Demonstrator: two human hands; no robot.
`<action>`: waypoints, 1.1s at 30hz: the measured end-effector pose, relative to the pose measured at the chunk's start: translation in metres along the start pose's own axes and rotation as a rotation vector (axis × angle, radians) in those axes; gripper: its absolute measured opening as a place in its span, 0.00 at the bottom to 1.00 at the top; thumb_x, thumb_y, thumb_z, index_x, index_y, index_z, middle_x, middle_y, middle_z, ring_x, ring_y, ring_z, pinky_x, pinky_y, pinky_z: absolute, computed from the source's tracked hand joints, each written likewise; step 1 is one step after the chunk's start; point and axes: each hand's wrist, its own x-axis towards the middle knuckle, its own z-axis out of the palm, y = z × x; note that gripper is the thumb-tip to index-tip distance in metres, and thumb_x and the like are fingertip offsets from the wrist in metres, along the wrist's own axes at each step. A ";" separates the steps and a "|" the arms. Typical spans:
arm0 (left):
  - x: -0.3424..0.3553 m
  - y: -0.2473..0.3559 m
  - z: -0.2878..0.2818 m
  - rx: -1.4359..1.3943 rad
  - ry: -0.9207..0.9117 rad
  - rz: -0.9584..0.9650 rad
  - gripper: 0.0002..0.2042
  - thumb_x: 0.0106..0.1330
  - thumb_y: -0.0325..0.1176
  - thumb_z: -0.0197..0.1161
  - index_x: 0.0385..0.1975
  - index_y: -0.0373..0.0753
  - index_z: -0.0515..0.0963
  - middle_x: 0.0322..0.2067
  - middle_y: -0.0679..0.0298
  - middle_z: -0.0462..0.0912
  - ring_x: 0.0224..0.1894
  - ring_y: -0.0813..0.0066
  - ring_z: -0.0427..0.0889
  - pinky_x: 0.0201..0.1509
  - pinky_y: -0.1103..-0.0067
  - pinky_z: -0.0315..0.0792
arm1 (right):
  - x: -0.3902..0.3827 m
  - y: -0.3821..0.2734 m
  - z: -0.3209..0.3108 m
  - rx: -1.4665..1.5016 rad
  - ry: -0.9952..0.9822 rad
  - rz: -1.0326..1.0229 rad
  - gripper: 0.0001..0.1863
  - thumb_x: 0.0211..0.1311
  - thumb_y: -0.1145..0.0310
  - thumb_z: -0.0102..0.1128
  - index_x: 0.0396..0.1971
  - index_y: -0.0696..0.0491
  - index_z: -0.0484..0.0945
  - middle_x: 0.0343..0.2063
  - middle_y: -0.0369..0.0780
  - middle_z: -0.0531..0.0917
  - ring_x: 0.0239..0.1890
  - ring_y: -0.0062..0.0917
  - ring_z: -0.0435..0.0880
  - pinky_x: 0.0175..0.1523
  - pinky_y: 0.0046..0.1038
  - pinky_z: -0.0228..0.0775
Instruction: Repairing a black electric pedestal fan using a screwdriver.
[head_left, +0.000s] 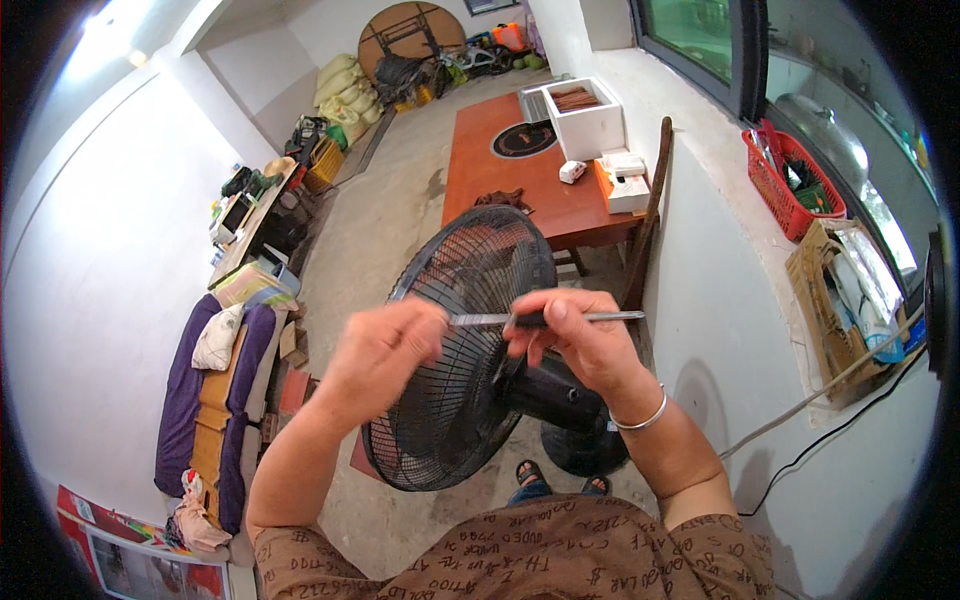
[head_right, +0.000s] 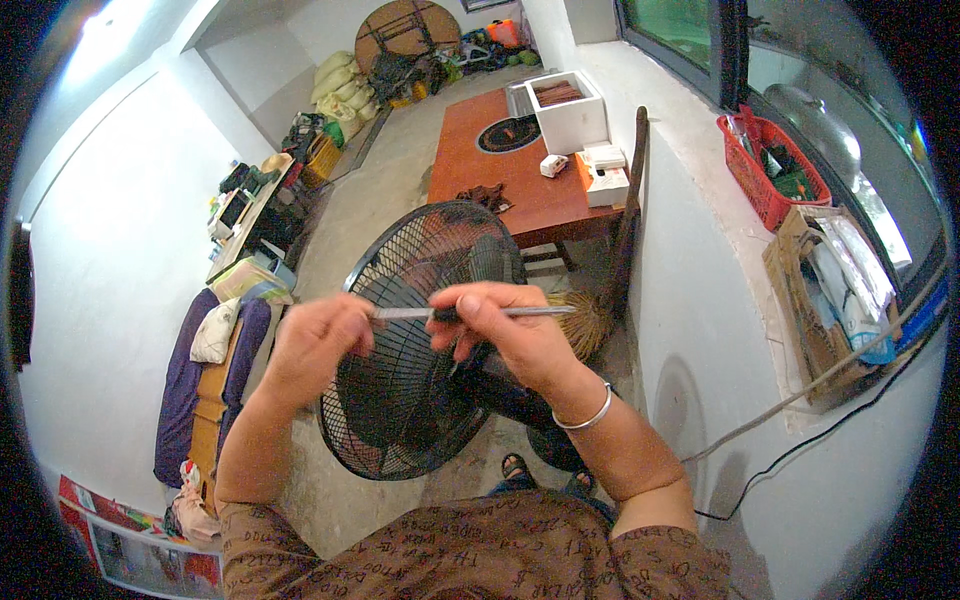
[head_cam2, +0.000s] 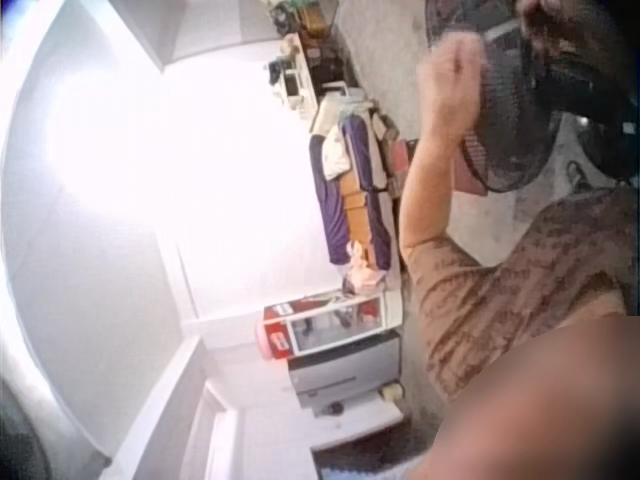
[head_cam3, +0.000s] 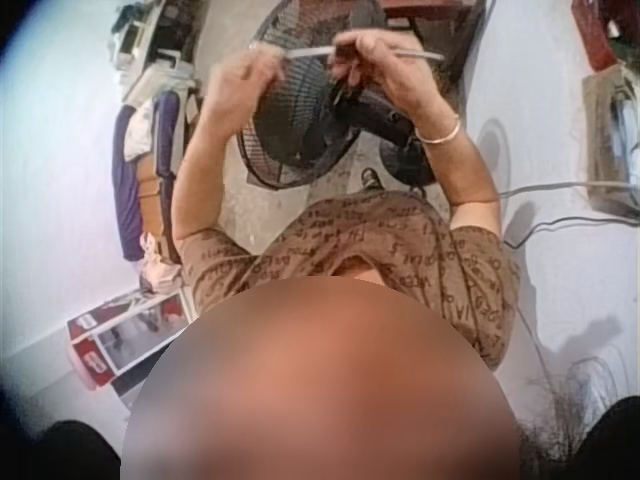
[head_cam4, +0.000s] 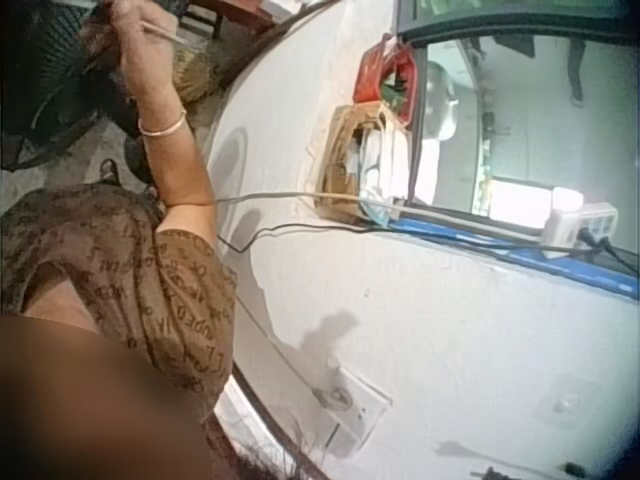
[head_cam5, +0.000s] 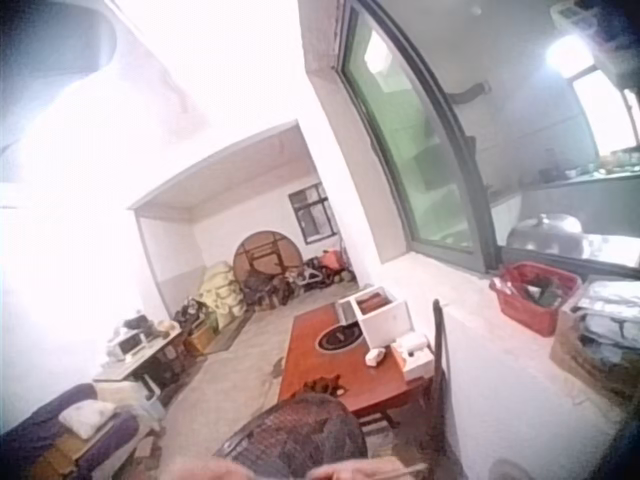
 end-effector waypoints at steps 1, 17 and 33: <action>0.007 -0.006 -0.006 0.187 0.235 0.188 0.10 0.67 0.33 0.54 0.32 0.32 0.77 0.26 0.61 0.78 0.29 0.73 0.76 0.35 0.79 0.70 | 0.002 0.003 0.000 -0.021 0.093 -0.070 0.18 0.69 0.61 0.51 0.46 0.61 0.78 0.34 0.44 0.84 0.34 0.26 0.85 0.33 0.22 0.76; 0.059 -0.040 -0.015 0.422 0.492 0.109 0.14 0.59 0.36 0.62 0.39 0.33 0.80 0.37 0.53 0.82 0.39 0.60 0.81 0.40 0.73 0.74 | 0.034 0.051 -0.001 -0.103 0.411 -0.109 0.18 0.70 0.59 0.51 0.47 0.58 0.79 0.37 0.40 0.84 0.38 0.22 0.84 0.32 0.17 0.73; 0.060 -0.039 -0.015 0.428 0.498 0.133 0.11 0.61 0.30 0.59 0.38 0.30 0.80 0.35 0.56 0.82 0.36 0.69 0.83 0.39 0.77 0.78 | 0.042 0.056 0.003 0.009 0.483 -0.019 0.23 0.70 0.53 0.48 0.45 0.59 0.79 0.34 0.43 0.85 0.35 0.24 0.84 0.30 0.18 0.70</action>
